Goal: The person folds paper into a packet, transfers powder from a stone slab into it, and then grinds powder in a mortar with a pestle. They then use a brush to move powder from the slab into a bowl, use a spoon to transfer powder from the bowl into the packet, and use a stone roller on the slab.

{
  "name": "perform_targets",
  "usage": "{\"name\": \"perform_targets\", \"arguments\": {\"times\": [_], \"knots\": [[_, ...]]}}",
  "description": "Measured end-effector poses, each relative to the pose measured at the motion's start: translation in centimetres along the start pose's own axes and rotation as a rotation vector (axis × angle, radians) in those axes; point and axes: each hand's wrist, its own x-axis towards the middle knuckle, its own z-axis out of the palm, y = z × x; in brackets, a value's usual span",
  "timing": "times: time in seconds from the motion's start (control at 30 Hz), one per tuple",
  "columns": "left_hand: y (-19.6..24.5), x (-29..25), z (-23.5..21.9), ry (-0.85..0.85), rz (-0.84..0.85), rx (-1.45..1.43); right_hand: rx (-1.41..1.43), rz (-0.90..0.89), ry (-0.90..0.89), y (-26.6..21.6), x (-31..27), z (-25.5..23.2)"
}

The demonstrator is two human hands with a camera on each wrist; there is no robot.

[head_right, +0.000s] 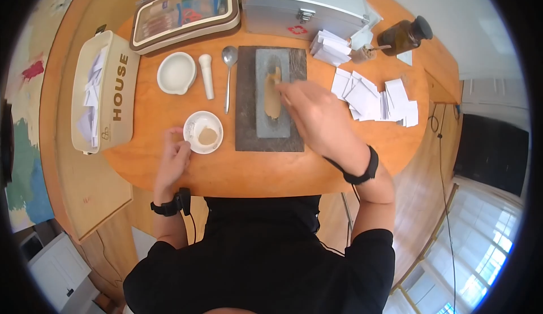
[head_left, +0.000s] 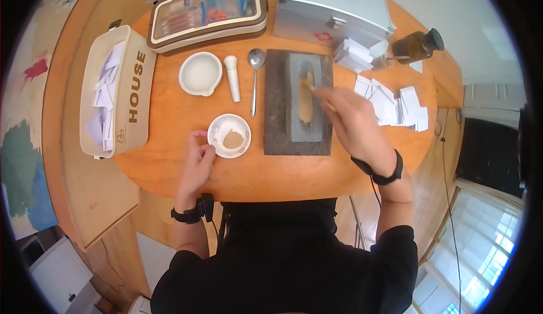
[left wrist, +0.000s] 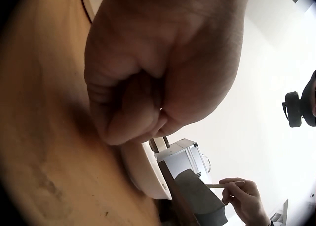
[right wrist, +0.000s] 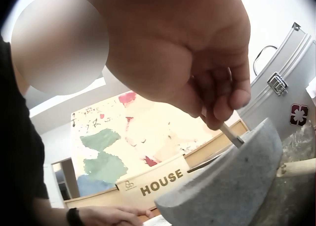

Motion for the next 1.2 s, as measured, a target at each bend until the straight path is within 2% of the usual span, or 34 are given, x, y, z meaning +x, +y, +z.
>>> {"name": "perform_targets", "arguments": {"times": [0.23,0.33,0.43,0.57,0.63,0.73,0.93,1.03,1.2], "knots": [[-1.0,0.6,1.8,-0.028,0.067,-0.044,-0.083,0.054,-0.082,-1.1,1.4,-0.6],[-0.9,0.7,2.1,-0.025,0.08,-0.035,-0.061,-0.019,-0.158,-1.5,0.8,-0.5],[-0.8,0.8,1.9,-0.043,0.073,-0.055,-0.011,0.03,-0.083,-2.3,0.9,-0.5],[-0.3,0.4,1.6,-0.062,0.093,-0.026,-0.106,0.016,-0.167,-1.6,1.7,0.0],[-0.5,0.3,1.1,-0.041,0.07,-0.053,-0.084,-0.008,-0.214,-2.0,1.1,-0.2],[-1.0,0.4,0.4,0.024,0.078,-0.074,-0.138,0.029,-0.11,-2.3,1.8,-0.9],[-0.4,0.1,-0.5,0.122,0.099,-0.369,-0.095,-0.035,-0.273,-1.8,0.9,-0.4],[-0.4,0.3,-0.1,0.143,0.115,-0.423,-0.068,0.046,-0.1,-2.0,1.0,-0.6],[0.1,0.6,0.4,0.096,0.185,-0.378,-0.07,-0.029,-0.223,-1.4,1.3,-0.4]]}}
